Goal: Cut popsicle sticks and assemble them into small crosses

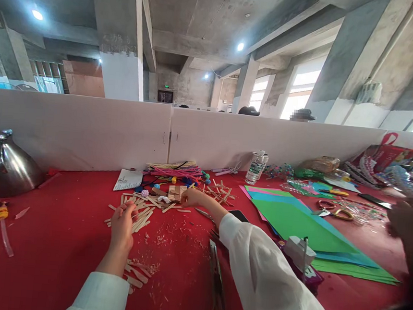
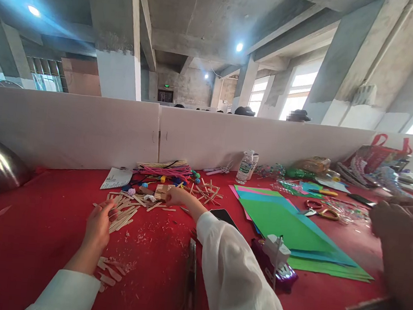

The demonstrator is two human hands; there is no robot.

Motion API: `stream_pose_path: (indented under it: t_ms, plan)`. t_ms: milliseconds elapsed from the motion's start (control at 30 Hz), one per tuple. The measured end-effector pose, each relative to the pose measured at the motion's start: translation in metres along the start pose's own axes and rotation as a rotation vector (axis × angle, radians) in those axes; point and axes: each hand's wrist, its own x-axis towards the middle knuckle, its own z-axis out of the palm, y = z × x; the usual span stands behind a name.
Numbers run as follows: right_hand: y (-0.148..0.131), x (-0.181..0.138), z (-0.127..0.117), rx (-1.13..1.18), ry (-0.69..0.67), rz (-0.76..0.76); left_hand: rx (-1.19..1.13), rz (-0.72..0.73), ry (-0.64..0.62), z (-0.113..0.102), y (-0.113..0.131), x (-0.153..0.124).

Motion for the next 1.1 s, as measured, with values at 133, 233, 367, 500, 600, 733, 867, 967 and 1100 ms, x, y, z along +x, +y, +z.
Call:
stream_pose_path:
  t_ms: [133, 233, 367, 500, 600, 733, 867, 967, 1100]
  plan:
    - [-0.014, -0.017, 0.01, -0.06, -0.049, 0.038, -0.019, 0.002, 0.002, 0.001, 0.003, -0.005]
    - [-0.024, -0.023, 0.01, -0.079, -0.077, 0.057, -0.027, -0.004, 0.002, 0.0, 0.004, -0.006]
    - [-0.045, -0.027, 0.008, -0.062, -0.138, 0.009, -0.027, -0.013, -0.012, -0.002, 0.004, -0.004]
    - [-0.088, -0.039, 0.018, 0.01, -0.133, -0.077, -0.033, -0.003, -0.025, -0.002, 0.004, -0.003]
    - [-0.127, -0.047, 0.026, 0.111, -0.163, -0.182, -0.038, 0.007, -0.018, -0.001, 0.004, -0.003]
    - [-0.135, -0.035, 0.021, 0.24, -0.099, -0.081, -0.052, 0.019, -0.01, -0.002, 0.005, -0.003]
    - [-0.073, -0.006, 0.001, 0.201, 0.092, 0.288, -0.067, 0.008, -0.015, -0.001, 0.007, -0.007]
    - [-0.023, 0.01, -0.005, 0.201, 0.158, 0.426, -0.044, 0.004, -0.019, 0.001, 0.007, -0.01]
    - [0.003, 0.025, 0.002, 0.213, 0.205, 0.364, -0.048, -0.017, -0.022, 0.005, 0.004, -0.011]
